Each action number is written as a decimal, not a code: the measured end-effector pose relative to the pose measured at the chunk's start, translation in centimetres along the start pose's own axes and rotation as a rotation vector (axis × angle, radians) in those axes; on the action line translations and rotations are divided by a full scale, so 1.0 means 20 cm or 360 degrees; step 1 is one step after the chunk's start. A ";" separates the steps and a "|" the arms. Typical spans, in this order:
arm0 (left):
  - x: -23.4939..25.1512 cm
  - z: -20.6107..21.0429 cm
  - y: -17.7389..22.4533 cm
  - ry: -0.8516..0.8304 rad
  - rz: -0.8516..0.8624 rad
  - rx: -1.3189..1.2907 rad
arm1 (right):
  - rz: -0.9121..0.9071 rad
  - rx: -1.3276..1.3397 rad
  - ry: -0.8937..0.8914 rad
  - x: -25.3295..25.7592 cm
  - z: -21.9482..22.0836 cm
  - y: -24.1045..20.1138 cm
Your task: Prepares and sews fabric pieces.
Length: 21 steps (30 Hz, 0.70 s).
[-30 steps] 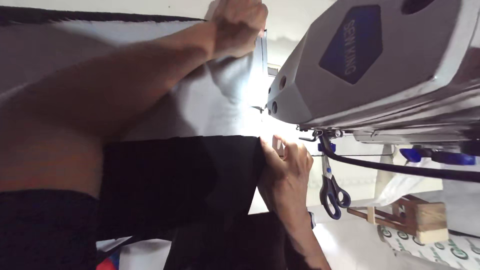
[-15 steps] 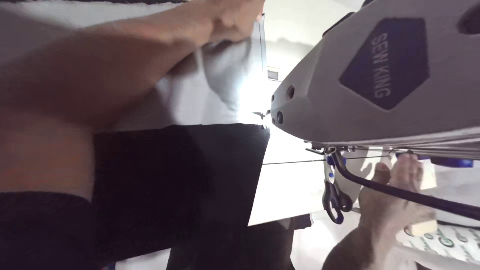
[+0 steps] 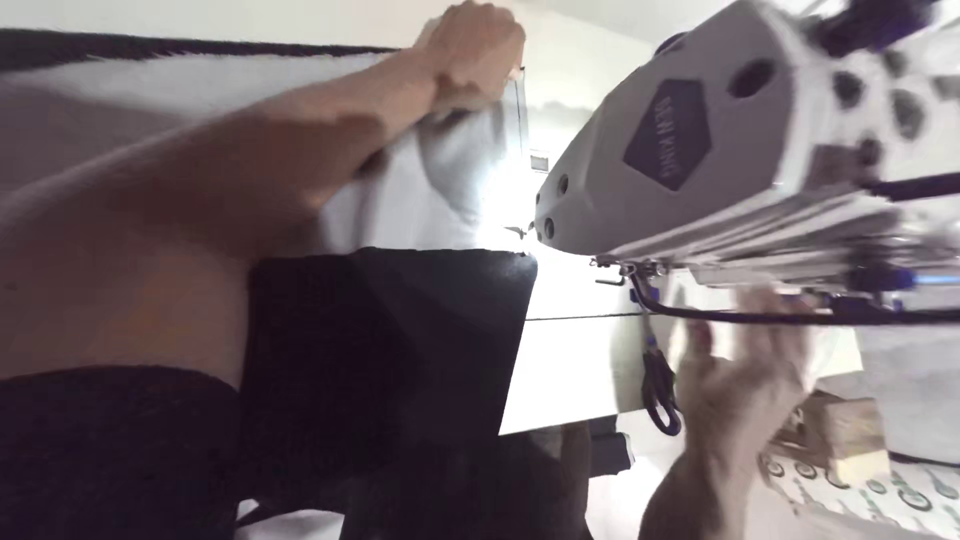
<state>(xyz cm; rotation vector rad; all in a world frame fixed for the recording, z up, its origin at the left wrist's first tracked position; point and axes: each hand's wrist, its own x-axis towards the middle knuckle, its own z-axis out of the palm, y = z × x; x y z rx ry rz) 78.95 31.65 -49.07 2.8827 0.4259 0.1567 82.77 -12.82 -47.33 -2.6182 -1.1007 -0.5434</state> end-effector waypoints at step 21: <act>-0.70 0.06 0.42 0.0196 0.0693 -0.0236 | 0.0126 0.0160 -0.0511 -0.37 -0.15 0.02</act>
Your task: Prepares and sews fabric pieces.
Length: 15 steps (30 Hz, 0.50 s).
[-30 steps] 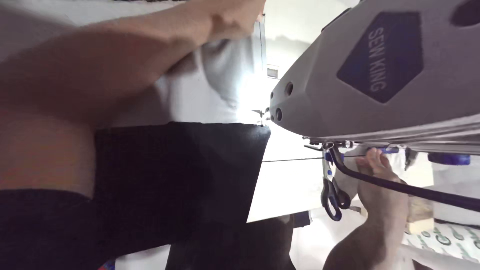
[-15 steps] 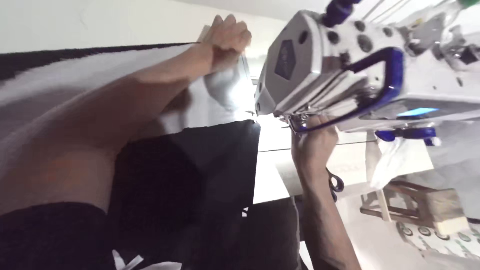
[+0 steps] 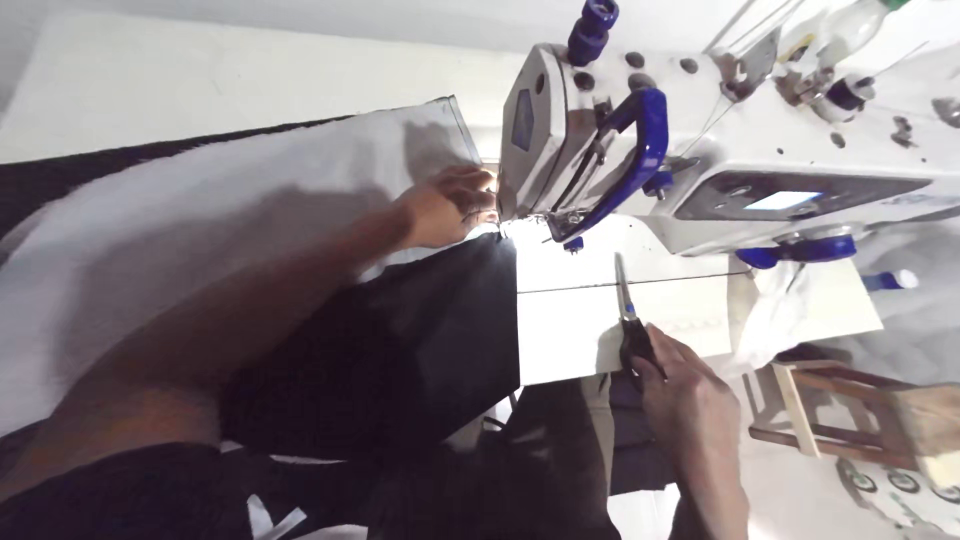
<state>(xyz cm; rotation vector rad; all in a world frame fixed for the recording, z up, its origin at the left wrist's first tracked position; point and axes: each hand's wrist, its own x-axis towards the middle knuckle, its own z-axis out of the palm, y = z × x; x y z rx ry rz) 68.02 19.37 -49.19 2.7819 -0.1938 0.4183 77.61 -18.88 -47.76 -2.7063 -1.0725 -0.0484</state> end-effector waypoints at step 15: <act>-0.62 0.01 0.13 0.0612 -0.0023 -0.0319 | -0.0149 0.2381 -0.1106 0.09 0.18 -0.60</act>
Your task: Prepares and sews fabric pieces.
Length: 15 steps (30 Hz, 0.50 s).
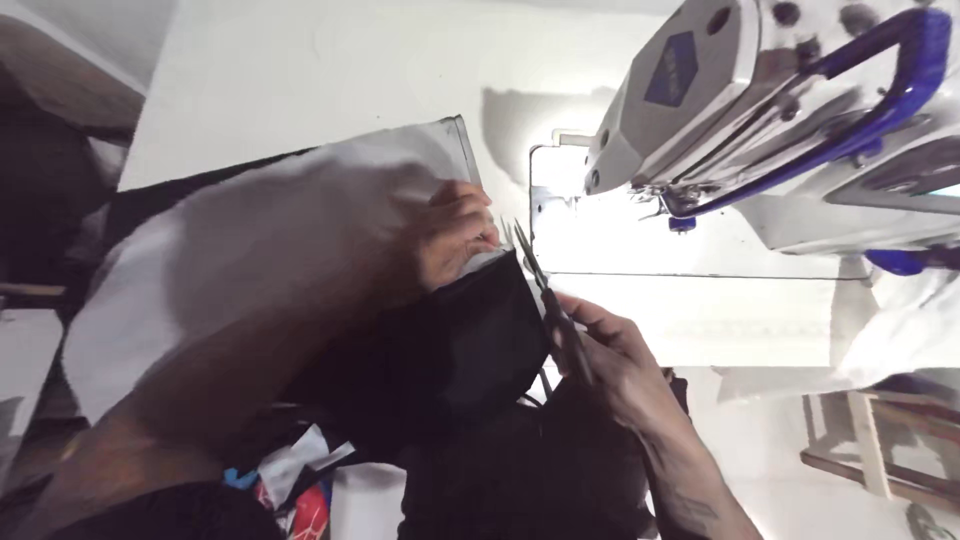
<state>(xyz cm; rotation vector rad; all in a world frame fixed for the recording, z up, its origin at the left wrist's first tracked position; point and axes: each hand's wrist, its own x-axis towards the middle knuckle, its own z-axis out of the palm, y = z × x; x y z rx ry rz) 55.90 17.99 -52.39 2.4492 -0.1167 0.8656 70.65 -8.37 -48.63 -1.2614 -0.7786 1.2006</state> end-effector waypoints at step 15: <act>0.04 -0.14 0.14 -0.0665 -0.0635 0.0453 | -0.0539 -0.2108 0.0078 -0.13 -0.03 0.02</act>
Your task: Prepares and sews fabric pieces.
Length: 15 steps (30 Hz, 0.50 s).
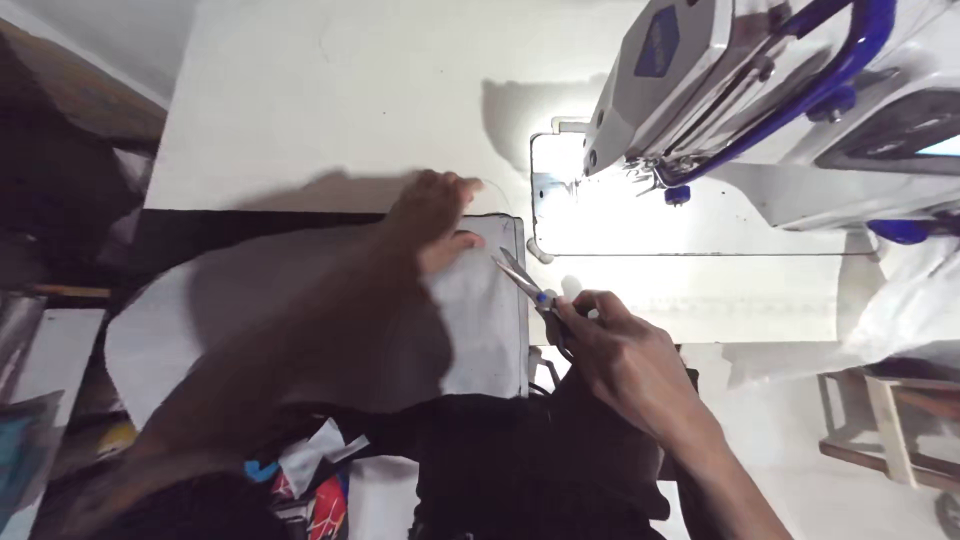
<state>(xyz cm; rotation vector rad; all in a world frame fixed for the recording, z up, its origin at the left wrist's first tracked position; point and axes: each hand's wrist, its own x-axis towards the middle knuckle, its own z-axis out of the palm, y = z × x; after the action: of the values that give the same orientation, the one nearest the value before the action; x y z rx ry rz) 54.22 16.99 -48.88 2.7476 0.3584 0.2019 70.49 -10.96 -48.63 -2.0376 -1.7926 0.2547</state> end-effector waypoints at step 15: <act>0.32 -0.06 -0.09 -0.0367 0.0248 -0.0917 | 0.0012 0.0293 -0.0020 -0.02 0.00 0.07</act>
<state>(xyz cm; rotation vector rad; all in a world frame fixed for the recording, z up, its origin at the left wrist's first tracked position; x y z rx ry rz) 59.66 20.68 -47.77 2.1947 0.0130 0.0181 71.72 -11.39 -49.36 -1.9182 -1.7019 0.4196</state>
